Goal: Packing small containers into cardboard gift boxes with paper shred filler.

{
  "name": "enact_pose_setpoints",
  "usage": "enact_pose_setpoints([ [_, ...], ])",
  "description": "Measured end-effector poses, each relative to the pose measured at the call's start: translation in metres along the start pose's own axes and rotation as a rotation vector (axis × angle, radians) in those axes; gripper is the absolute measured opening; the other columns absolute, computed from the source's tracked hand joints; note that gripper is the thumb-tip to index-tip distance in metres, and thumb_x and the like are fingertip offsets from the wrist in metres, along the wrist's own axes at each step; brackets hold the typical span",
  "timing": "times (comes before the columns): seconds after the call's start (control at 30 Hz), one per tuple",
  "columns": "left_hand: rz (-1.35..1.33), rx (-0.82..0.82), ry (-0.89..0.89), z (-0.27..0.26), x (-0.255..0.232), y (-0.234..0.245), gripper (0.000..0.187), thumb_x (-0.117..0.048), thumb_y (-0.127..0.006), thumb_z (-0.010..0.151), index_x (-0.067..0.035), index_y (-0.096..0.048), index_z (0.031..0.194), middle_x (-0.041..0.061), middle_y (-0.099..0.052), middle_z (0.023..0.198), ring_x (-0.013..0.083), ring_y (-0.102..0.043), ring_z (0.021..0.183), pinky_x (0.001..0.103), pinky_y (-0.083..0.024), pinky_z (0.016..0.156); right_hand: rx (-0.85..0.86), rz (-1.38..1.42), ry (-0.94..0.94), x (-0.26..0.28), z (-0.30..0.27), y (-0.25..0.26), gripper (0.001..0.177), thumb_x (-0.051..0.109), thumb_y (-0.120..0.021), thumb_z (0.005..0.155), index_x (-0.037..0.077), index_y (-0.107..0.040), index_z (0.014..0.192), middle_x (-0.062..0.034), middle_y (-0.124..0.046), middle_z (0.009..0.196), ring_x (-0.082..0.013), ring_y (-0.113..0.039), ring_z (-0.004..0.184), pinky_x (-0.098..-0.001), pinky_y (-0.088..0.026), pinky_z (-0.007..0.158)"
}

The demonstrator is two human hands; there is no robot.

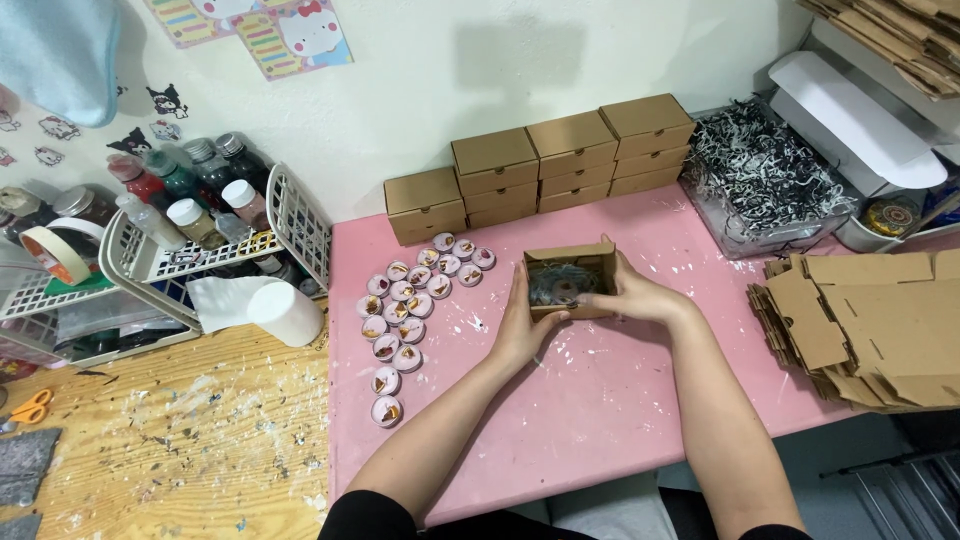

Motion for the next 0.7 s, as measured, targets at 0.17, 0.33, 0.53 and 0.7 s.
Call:
enact_pose_setpoints([
  [0.17,0.041,0.017,0.014,0.0,-0.002,0.0,0.116,-0.029,-0.082,0.085,0.005,0.0,0.159,0.03,-0.007,0.168,0.0404,-0.013,0.156,0.043,-0.021,0.126,0.086,0.332,-0.081,-0.027,0.005,-0.002,0.104,0.056,-0.055,0.095,0.029,0.016,0.166,-0.0096,-0.024,0.17,-0.0404,-0.02,0.135,-0.056,-0.035,0.106],
  [0.33,0.049,0.036,0.022,0.0,0.0,-0.001,0.116,-0.03,-0.081,0.087,0.007,0.003,0.158,0.031,-0.004,0.167,0.0402,-0.011,0.156,0.043,-0.019,0.126,0.089,0.414,-0.052,-0.059,0.018,0.013,0.089,0.073,-0.032,0.101,0.026,-0.004,0.171,-0.003,-0.016,0.167,-0.0082,-0.028,0.138,-0.0386,-0.029,0.112],
  [0.53,0.024,0.035,0.034,-0.002,-0.01,0.003,0.117,-0.031,-0.081,0.085,0.006,0.003,0.158,0.03,-0.009,0.167,0.039,-0.015,0.156,0.042,-0.022,0.126,0.027,0.11,-0.105,-0.04,0.011,0.021,0.078,0.059,-0.057,0.102,0.016,-0.035,0.163,-0.0488,-0.052,0.119,-0.039,-0.057,0.097,-0.0511,-0.045,0.111],
  [0.7,-0.102,0.027,0.061,-0.004,-0.011,0.004,0.102,-0.042,-0.062,0.097,-0.003,0.007,0.161,0.029,-0.013,0.165,0.0409,-0.018,0.155,0.048,-0.025,0.124,-0.039,0.046,0.163,0.002,-0.009,0.019,0.066,0.032,-0.075,0.085,0.02,-0.049,0.145,-0.0026,-0.065,0.12,-0.0122,-0.059,0.109,-0.0326,-0.05,0.092],
])
Point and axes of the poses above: each hand's wrist, its own z-axis towards the middle knuckle, its own y-axis out of the back of the hand, x = y × z, the point moved 3 cm from there along z, towards the middle knuckle
